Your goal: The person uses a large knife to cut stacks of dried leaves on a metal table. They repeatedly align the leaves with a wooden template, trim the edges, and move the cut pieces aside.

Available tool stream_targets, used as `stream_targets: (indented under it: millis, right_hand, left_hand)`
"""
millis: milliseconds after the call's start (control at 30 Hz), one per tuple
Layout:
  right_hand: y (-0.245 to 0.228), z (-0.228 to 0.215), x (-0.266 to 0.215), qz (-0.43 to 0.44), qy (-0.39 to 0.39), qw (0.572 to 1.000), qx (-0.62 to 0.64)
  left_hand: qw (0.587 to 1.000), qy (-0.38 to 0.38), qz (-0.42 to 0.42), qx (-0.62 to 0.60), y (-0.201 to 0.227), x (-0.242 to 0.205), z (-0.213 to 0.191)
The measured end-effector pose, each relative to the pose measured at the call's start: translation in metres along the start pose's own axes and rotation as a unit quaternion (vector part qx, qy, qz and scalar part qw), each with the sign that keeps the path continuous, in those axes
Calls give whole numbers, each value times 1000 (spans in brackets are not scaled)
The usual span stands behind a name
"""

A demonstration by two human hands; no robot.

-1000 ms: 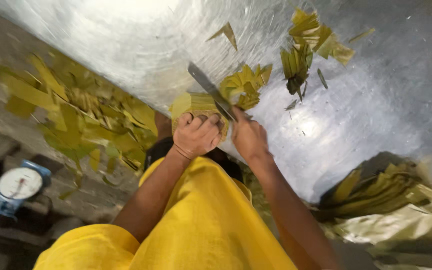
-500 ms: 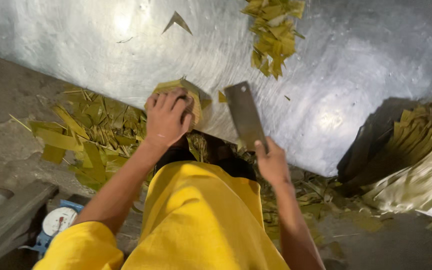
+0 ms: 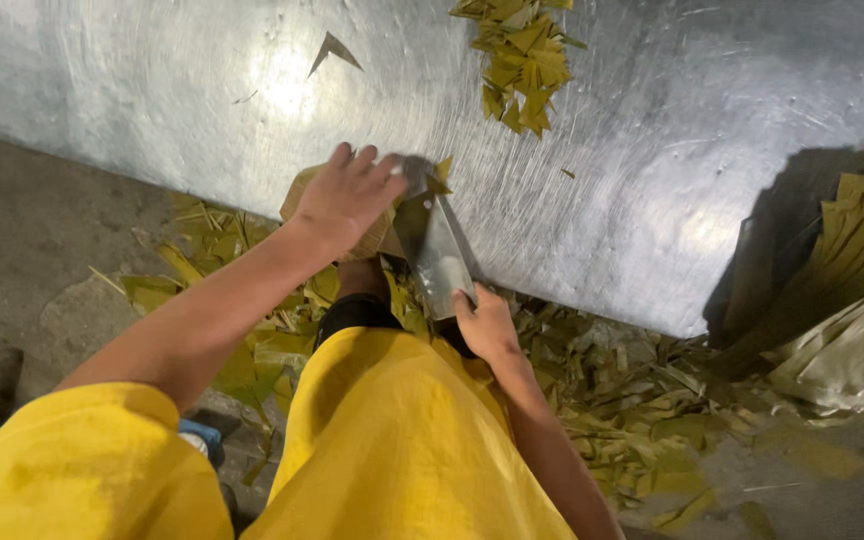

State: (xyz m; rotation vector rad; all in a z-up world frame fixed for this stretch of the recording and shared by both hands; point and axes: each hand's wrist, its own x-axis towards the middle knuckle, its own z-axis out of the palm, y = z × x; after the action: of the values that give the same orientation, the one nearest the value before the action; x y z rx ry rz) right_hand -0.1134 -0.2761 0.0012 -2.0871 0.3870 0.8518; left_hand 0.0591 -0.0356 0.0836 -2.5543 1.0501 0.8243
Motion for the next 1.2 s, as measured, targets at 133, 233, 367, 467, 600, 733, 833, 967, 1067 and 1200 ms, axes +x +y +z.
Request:
stream_targets:
  millis: [133,233,367,467,600,733,833,967,1067,1200]
  right_hand:
    - [4,-1,10,-81,30,996,30]
    - [4,-3,3,-86,25,995,42]
    - [-11,-10,1,-3,5,1000,19]
    - [-31,-14,-8,106,-37,993,22]
    - [-58,-17,-15,112,-15,993,-26]
    - [-67,-16,-21,173,-27,984,-37]
    - [-60,-11,-20,167,-10,985,-37]
    - [-38,1,-24,179,79,980,26]
    - [-19,18,-25,171,187,962,97]
    - [-2,32,-4,166,341,915,141]
  left_hand:
    - [989,-105,94,44,-11,54,-1]
    - [964,-212,143,68,-15,84,2]
    - [931,-289,206,90,-25,95,-1]
    - [929,-274,241,66,-30,87,2]
    - [903,-301,284,117,-31,88,13]
    - [915,-280,269,111,-22,92,24]
    - [879,-336,316,121,-32,88,14]
    - [934,-230,258,-90,-106,59,-4]
    - [890,-202,22,-407,-194,28,9]
    - [670,-108,-353,-644,-296,-25,63]
